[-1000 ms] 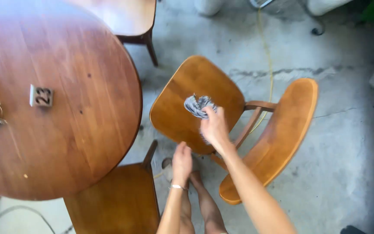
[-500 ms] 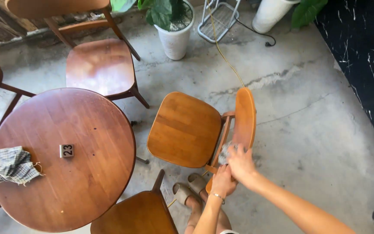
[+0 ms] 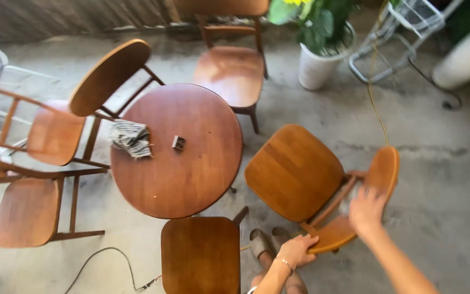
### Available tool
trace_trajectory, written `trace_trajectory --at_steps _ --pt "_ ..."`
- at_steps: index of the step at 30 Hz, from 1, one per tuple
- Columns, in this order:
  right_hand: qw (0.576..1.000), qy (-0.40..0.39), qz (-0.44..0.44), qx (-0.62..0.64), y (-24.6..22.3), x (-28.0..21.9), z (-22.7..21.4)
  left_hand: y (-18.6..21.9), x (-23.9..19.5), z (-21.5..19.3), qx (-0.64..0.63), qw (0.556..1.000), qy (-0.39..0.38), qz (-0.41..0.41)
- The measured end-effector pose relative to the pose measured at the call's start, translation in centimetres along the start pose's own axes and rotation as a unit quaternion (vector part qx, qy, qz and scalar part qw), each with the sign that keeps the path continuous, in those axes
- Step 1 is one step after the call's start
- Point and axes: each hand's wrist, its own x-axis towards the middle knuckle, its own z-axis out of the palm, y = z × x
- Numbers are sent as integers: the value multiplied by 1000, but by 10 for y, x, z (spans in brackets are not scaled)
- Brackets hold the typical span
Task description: Cleaning furniture in a restaurant including tables, chairs, and an air cooler using a rag.
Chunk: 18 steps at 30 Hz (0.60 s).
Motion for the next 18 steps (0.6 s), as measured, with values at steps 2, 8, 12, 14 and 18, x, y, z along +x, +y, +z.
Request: trace_trajectory --at_steps 2,8,12,14,18 --pt "972 -203 -84 80 -44 -32 -4 -5 -6 -10 9 1000 -6 12" --pt "832 -250 -265 418 -158 -40 -9 -12 -51 -85 -14 984 33 -174" --pt "676 -322 -308 587 -191 -18 -42 -45 -108 -130 -88 957 191 -201" --pt "765 -123 -276 568 -205 -9 -67 -58 -143 -155 -156 912 295 -237" --pt "796 65 -188 572 -230 -20 -178 -75 -194 -202 -214 869 368 -252"
